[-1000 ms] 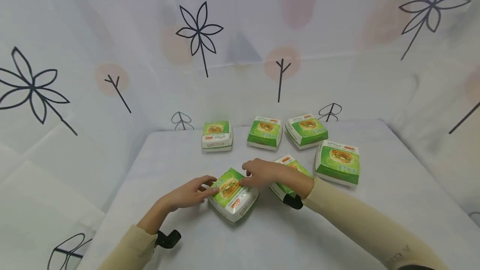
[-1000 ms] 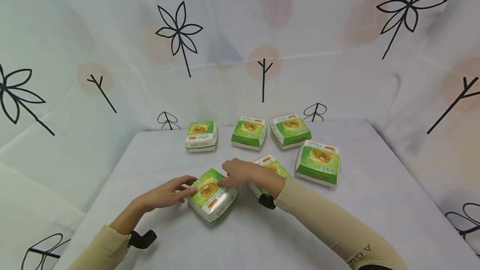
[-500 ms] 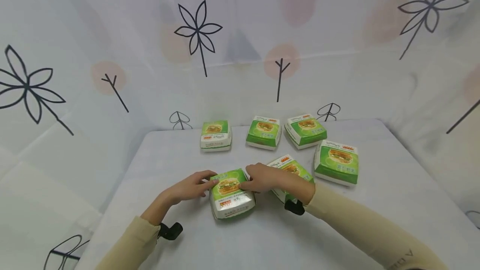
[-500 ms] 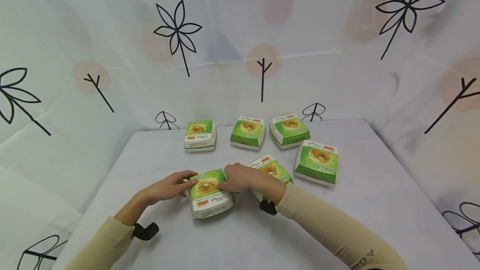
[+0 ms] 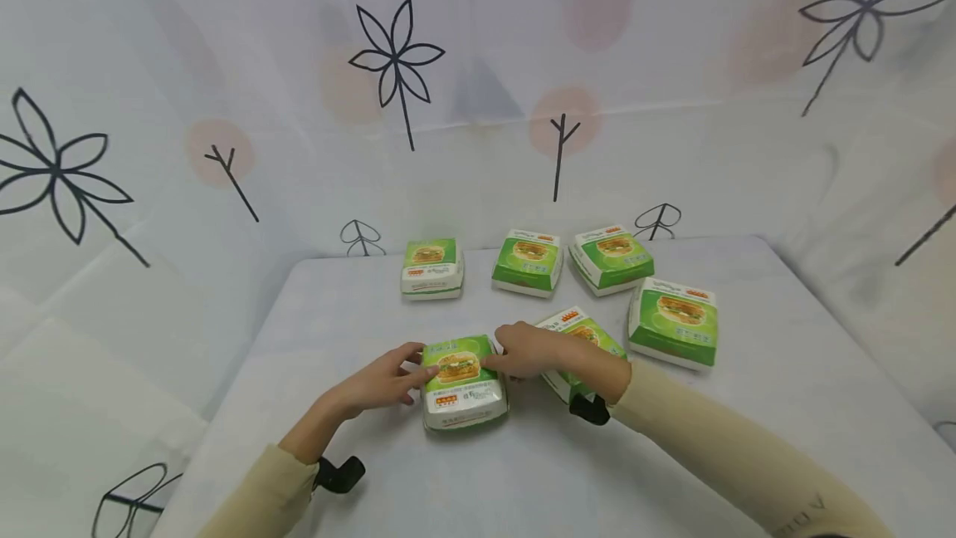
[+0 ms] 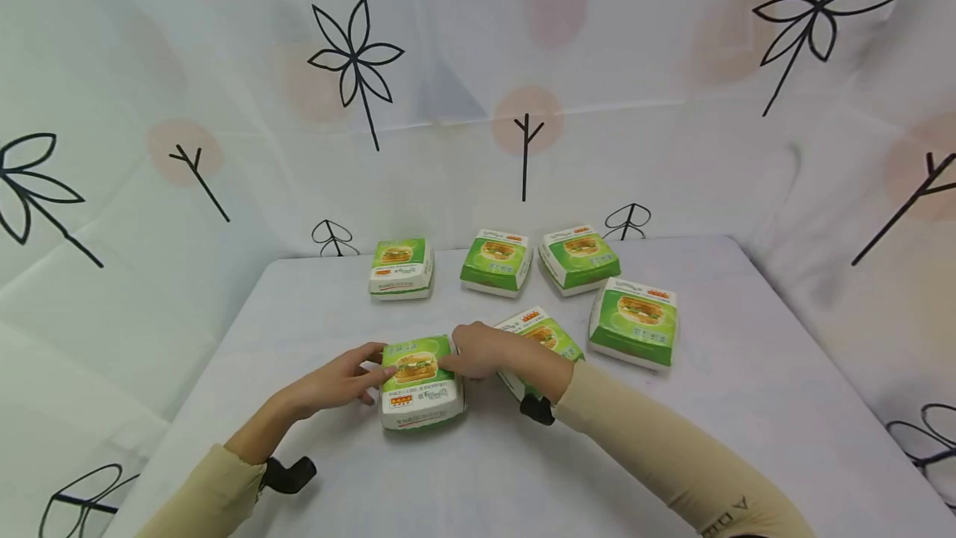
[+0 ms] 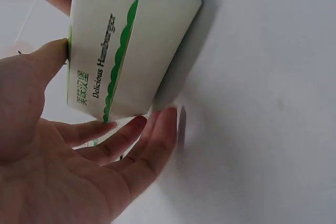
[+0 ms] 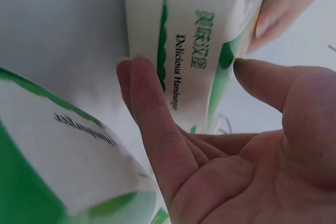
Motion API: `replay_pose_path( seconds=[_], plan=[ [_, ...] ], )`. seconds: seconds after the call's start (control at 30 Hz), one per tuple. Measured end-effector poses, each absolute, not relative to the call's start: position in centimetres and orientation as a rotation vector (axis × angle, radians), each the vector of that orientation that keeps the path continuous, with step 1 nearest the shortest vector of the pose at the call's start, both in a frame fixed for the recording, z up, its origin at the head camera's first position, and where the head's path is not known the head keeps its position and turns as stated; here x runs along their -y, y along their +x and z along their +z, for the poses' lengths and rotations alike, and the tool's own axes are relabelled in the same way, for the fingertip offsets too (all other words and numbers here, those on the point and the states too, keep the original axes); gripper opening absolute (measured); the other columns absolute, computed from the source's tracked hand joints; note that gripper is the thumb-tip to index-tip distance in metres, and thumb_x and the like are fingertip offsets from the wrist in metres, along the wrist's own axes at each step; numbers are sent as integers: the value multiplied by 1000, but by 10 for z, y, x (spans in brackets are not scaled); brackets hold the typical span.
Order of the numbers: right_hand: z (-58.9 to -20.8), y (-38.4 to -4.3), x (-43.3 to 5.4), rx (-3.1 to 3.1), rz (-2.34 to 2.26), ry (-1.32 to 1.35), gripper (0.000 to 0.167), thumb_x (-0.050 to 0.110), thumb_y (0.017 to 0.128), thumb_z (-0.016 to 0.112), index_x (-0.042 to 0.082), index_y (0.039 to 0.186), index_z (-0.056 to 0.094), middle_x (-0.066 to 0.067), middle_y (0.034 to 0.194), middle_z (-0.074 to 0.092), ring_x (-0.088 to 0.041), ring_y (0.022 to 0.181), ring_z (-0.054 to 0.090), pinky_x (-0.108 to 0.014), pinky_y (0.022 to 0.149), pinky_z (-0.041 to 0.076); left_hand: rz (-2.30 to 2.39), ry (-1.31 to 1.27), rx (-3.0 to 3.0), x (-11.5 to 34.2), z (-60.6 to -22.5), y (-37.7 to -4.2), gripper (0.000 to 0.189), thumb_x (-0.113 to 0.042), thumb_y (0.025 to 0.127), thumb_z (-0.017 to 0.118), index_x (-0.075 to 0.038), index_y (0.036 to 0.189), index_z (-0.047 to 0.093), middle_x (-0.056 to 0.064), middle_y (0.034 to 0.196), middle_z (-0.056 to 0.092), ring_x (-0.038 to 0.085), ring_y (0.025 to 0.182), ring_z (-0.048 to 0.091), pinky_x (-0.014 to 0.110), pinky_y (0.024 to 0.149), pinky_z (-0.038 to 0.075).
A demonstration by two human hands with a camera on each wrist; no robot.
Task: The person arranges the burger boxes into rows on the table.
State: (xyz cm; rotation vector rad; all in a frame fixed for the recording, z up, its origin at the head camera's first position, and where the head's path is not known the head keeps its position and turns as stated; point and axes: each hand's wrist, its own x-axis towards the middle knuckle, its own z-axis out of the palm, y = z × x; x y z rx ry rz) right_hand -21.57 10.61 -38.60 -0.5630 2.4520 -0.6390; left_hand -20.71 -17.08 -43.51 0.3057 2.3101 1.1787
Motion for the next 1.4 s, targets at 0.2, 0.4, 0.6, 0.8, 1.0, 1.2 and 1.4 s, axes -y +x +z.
replay_pose_path(
  seconds=[0.2,0.4,0.6,0.8,1.0,1.2,1.4],
  plan=[
    [-391,-208,-105,-2458,-679,-550,32,34,105,58,8,88,59,-13,77,71,-14,60,57,-26,58,43,1245,299,-2260,171,-438,-213,66,-42,103,61,-7,154,39,18,145,48,26,113,63,39,84,60],
    [-395,-207,-108,-2467,-738,-516,30,33,104,61,3,101,61,-9,84,65,-16,70,60,-30,65,48,1289,302,-2206,170,-442,-214,66,-42,104,60,-7,155,37,20,148,44,30,119,61,41,86,60],
    [-398,-209,-107,-2440,-836,-500,32,31,102,64,0,108,61,-7,93,63,-17,80,64,-32,70,50,1307,302,-2206,171,-440,-213,65,-41,105,59,-6,155,37,20,147,45,29,117,62,41,87,60],
    [-396,-210,-102,-2428,-892,-500,34,30,103,63,-2,112,61,-8,95,65,-18,82,65,-31,70,51,1312,312,-2231,177,-434,-213,66,-39,105,59,-4,155,36,21,147,44,30,116,62,41,86,61],
    [-392,-214,-95,-2453,-900,-489,35,32,104,62,-1,117,61,-5,94,66,-16,82,66,-32,72,50,1327,303,-2259,182,-430,-218,66,-39,106,58,-4,157,34,23,150,42,30,118,62,39,87,60],
    [-392,-223,-87,-2425,-988,-474,36,31,104,62,-2,118,60,-6,93,68,-19,83,71,-33,75,52,1337,296,-2291,189,-424,-224,70,-44,106,56,-4,158,31,23,153,40,31,121,61,41,91,58],
    [-396,-233,-76,-2443,-1027,-475,38,33,103,62,-3,117,60,-8,96,68,-25,86,73,-33,75,53,1309,269,-2324,200,-425,-230,75,-52,105,52,-8,161,27,22,155,38,26,112,65,51,104,49]
  ],
)
